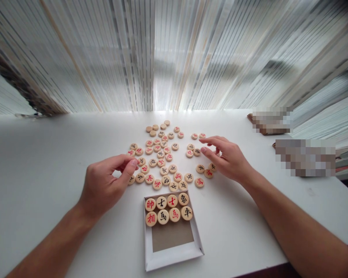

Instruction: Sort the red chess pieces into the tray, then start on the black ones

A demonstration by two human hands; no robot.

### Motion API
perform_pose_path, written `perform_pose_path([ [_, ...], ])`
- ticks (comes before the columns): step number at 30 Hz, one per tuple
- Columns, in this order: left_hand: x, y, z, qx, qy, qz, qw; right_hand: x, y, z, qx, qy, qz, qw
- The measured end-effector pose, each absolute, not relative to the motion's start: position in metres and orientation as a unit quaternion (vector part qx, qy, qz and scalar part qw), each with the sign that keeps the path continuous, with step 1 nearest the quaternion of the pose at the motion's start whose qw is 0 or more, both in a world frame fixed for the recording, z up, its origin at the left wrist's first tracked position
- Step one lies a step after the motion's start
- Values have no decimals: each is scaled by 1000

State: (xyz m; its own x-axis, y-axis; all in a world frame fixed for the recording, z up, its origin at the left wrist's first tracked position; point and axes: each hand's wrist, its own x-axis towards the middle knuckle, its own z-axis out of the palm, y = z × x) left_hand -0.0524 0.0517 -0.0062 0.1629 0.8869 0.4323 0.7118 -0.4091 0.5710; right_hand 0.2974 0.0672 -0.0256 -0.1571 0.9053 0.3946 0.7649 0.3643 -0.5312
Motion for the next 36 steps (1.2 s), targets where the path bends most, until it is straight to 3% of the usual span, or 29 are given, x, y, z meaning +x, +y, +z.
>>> perform_pose_path([
  [5,-51,51,-10,759,521,370,127,295,72,-36,-583,-789,47,190],
  [11,-48,51,-11,761,515,372,132,292,80,-43,-599,-790,30,125],
  [20,-49,50,-8,764,508,377,130,310,79,-35,-566,-777,29,275],
  [36,-48,51,-11,772,499,379,105,317,78,-35,-584,-773,43,245],
])
